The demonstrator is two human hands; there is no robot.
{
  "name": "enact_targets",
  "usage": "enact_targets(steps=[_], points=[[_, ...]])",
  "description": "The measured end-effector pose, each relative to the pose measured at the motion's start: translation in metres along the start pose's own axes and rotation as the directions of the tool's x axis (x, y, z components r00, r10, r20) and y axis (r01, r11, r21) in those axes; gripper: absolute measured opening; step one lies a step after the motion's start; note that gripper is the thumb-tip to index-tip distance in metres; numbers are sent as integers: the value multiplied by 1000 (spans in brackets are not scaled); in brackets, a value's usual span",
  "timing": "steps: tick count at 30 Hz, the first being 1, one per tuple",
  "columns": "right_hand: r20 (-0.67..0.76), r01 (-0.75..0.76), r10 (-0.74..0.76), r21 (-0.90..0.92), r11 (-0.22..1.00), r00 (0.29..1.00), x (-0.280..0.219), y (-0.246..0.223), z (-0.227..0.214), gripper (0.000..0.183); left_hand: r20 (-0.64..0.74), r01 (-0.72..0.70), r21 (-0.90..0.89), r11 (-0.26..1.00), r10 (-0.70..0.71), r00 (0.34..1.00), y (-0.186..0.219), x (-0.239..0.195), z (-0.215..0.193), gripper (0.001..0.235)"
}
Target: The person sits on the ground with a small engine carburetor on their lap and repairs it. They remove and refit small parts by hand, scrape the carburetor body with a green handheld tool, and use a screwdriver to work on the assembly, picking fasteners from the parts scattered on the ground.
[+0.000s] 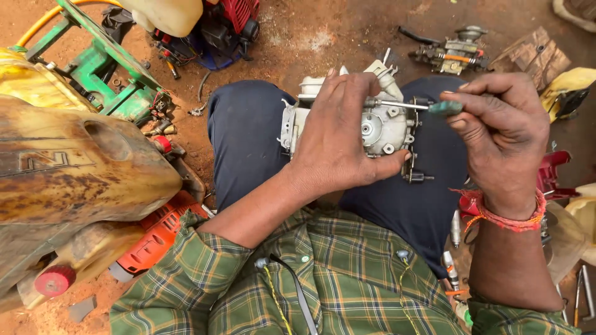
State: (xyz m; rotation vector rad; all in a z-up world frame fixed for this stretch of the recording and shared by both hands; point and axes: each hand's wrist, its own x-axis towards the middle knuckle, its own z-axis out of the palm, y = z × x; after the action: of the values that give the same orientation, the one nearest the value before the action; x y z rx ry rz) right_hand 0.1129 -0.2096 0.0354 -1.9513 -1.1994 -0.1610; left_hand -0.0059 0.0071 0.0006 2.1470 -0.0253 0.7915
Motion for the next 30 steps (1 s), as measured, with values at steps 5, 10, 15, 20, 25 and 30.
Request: enact_targets(steps=[5,10,15,20,25,30], points=[[-102,-326,419,474,818,902,22,-16,3,42,-12,-110,21,994,110,994,3,21,-11,91],[78,-352,356,442,825,931,6,4,3,42,54,-48,-4,999,48,997,-7,19,-15,88],[12,-138,138,75,988,990,14,9,5,28,68,-32,-2,999,33,997,-12,22,-12,85],[-6,-418,520,587,693,854,41,-17,9,34,50,-20,2,1000,20,999,-17,30,-8,85],[41,-76,78,-40,996,996,33,7,-7,25,79,26,-35,999,-23,997,-20,37,1,81],[17,-361,367,222,906,930,32,19,7,23,53,16,-45,999,-14,999,-26,31,4,76]])
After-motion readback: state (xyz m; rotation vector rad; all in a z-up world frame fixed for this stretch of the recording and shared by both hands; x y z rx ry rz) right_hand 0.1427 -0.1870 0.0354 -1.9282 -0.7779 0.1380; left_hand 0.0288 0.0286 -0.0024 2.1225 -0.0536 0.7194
